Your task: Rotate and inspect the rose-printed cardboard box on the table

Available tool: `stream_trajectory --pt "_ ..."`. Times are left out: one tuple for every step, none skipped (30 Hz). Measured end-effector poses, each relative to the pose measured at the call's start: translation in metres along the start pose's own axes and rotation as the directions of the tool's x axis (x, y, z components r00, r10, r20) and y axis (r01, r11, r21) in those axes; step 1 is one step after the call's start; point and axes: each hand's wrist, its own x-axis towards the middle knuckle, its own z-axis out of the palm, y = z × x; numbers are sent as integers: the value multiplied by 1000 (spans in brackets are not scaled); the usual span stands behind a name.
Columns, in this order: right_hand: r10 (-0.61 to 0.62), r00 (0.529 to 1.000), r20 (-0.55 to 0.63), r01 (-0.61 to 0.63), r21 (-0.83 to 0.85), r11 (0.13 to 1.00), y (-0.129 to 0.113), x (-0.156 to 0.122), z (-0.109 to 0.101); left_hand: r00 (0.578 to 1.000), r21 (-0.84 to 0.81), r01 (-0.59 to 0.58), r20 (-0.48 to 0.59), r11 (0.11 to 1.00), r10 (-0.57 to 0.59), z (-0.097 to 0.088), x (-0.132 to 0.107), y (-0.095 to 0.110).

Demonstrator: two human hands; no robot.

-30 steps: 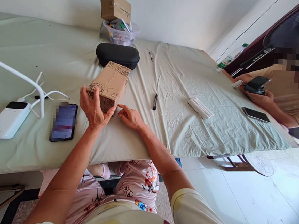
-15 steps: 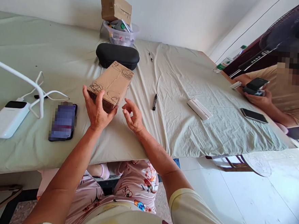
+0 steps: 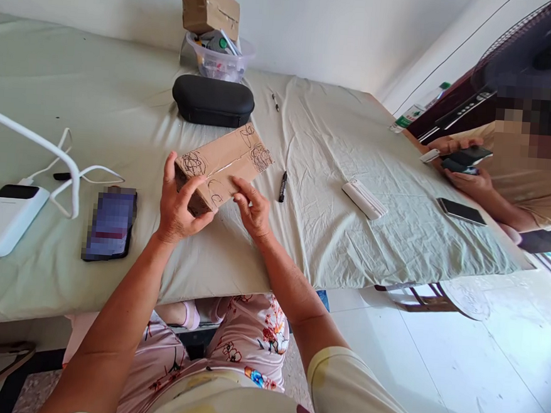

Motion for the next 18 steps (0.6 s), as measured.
stream_trajectory --pt "44 998 -37 -45 -13 999 2 2 -3 1000 -32 -12 -15 999 11 -2 0 -2" --pt "82 994 -74 -83 -17 996 5 5 -5 999 -65 -24 -31 998 22 -5 1 -4" --pt "109 988 -110 -110 -10 994 7 7 -8 999 -100 -36 -44 994 31 -7 1 -6" --pt "124 982 -143 -125 2 992 10 9 -11 998 -133 -43 -51 990 36 -8 2 -8" --pt "129 976 -178 -129 12 992 12 12 -15 998 -163 -42 -54 986 34 -10 3 -10" --pt "132 966 -222 -132 15 991 14 13 -18 998 -191 -37 -54 981 27 -12 4 -12" --pt "137 957 -255 -140 7 990 16 15 -20 998 -220 -30 -53 975 18 -13 4 -14" --pt "143 948 -284 -151 -3 989 17 17 -22 999 -249 -21 -53 968 8 -14 4 -16" --pt "154 937 -313 -166 -11 986 19 18 -24 999 -279 -9 -54 960 -6 -15 5 -18" --pt "169 926 -338 -185 -16 983 20 19 -25 998 -309 5 -56 951 -23 -15 4 -20" --pt "187 914 -359 -206 -14 978 22 20 -26 997 -341 20 -59 940 -43 -15 4 -22" --pt "207 903 -376 -226 -8 974 23 21 -27 996 -371 37 -62 928 -65 -15 3 -24" --pt "224 895 -386 -244 -3 970 24 21 -27 994 -398 55 -67 916 -89 -15 2 -27" --pt "236 892 -385 -256 -1 967 26 22 -27 991 -420 72 -75 905 -114 -14 1 -29" --pt "243 894 -376 -264 -5 965 26 23 -26 987 -437 88 -86 895 -139 -13 0 -33" --pt "244 900 -362 -267 -13 964 27 23 -26 981 -447 102 -101 889 -164 -12 -1 -36" --pt "241 906 -347 -266 -24 964 27 23 -26 978 -433 125 -96 893 -184 -11 -1 -40" --pt "236 913 -333 -262 -35 964 27 23 -25 975 -407 163 -74 899 -210 -10 -2 -43"
